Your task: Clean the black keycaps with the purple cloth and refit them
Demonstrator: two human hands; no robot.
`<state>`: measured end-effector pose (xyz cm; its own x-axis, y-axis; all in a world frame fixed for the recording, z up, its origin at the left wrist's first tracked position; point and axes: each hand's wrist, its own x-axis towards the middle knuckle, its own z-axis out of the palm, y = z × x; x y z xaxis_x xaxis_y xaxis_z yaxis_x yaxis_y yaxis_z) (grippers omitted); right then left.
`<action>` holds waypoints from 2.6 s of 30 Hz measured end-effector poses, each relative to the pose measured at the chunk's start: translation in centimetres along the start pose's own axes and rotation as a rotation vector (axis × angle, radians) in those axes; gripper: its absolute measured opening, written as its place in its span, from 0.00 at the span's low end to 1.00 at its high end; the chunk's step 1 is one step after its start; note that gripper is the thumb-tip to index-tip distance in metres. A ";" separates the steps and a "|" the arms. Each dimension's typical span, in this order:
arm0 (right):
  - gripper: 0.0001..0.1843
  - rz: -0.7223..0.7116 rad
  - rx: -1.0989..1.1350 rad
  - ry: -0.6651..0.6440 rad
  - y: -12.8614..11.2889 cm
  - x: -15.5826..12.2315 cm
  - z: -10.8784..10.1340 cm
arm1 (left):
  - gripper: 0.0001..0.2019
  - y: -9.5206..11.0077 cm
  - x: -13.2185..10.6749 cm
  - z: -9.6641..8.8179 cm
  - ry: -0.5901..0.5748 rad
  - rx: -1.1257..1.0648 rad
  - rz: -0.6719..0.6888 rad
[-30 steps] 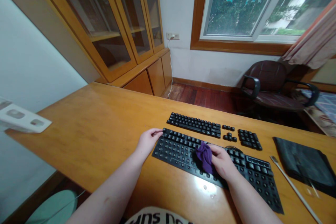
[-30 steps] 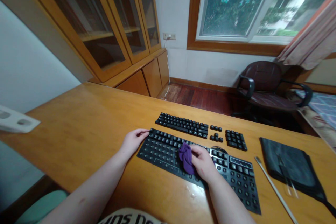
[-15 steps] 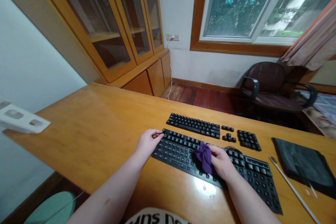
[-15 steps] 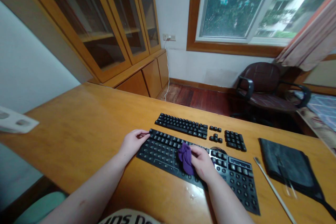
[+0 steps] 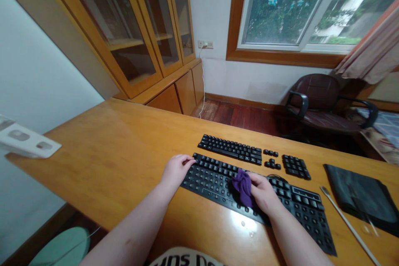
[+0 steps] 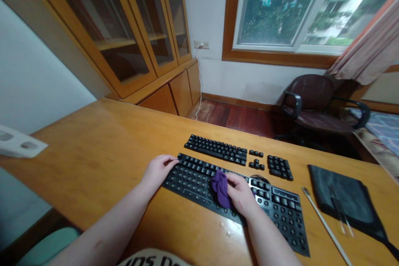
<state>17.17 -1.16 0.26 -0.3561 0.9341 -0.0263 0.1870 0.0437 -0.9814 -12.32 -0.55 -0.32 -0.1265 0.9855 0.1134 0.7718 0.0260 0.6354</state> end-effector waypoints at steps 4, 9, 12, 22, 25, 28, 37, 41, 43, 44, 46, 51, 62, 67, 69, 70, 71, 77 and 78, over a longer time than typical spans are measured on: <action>0.17 -0.003 0.006 -0.005 -0.1 0.0 0.0 | 0.14 0.9 -0.6 -0.6 -0.048 0.212 0.094; 0.16 -0.006 0.000 -0.010 0.1 0.1 0.0 | 0.14 1.0 -1.1 -0.4 -0.052 0.309 0.085; 0.16 -0.009 -0.011 -0.009 0.3 0.1 0.0 | 0.13 0.7 -1.0 -0.2 -0.028 0.232 0.080; 0.16 0.007 0.016 0.009 -0.2 0.0 0.1 | 0.10 0.1 -0.7 -0.5 -0.007 0.207 0.052; 0.16 -0.003 0.020 0.014 -0.2 0.0 0.1 | 0.09 0.2 -0.7 -0.5 -0.010 0.207 0.071; 0.15 -0.005 0.023 0.011 0.0 0.0 0.0 | 0.08 0.3 -0.6 -0.4 -0.020 0.193 0.090; 0.17 -0.001 0.019 -0.004 -0.2 0.0 0.1 | 0.10 -0.3 -0.3 -0.5 -0.007 0.235 0.188; 0.16 -0.022 0.013 -0.011 0.2 0.1 0.0 | 0.10 -0.1 -0.5 -0.7 0.006 0.307 0.237; 0.15 -0.025 0.016 -0.013 0.3 0.1 0.0 | 0.10 0.2 -0.7 -0.9 0.011 0.344 0.245; 0.15 -0.024 0.019 -0.015 0.3 0.1 0.0 | 0.10 0.4 -0.7 -1.0 0.014 0.363 0.245; 0.15 -0.021 0.025 -0.015 0.3 0.1 0.0 | 0.10 0.9 -0.9 -1.1 0.015 0.399 0.247; 0.15 -0.014 0.013 -0.015 0.2 0.1 0.0 | 0.11 1.3 -1.0 -0.9 0.009 0.436 0.251; 0.15 -0.013 0.012 -0.017 0.1 0.0 -0.1 | 0.11 1.0 -0.7 -0.3 -0.018 0.383 0.150; 0.16 -0.007 0.015 0.000 -0.1 0.0 0.0 | 0.10 1.0 -0.6 -0.6 -0.027 0.331 0.130; 0.15 -0.006 0.011 0.008 -0.1 0.0 0.0 | 0.09 0.8 -0.6 -0.6 -0.027 0.312 0.126; 0.15 -0.004 0.011 0.009 -0.1 0.0 0.0 | 0.09 0.8 -0.5 -0.6 -0.025 0.310 0.134; 0.15 -0.002 0.012 0.008 0.0 0.0 0.0 | 0.09 0.7 -0.5 -0.5 -0.018 0.311 0.146; 0.15 -0.001 0.015 0.000 -0.2 0.0 0.1 | 0.08 0.6 -0.5 -0.4 0.039 0.336 0.198; 0.15 0.000 0.014 -0.002 -0.2 0.0 0.1 | 0.08 0.6 -0.4 -0.3 0.039 0.340 0.203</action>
<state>17.03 -1.18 0.43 -0.3579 0.9334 -0.0269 0.1746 0.0386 -0.9839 -11.99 -1.03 0.27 0.0310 0.9694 0.2434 0.9449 -0.1078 0.3091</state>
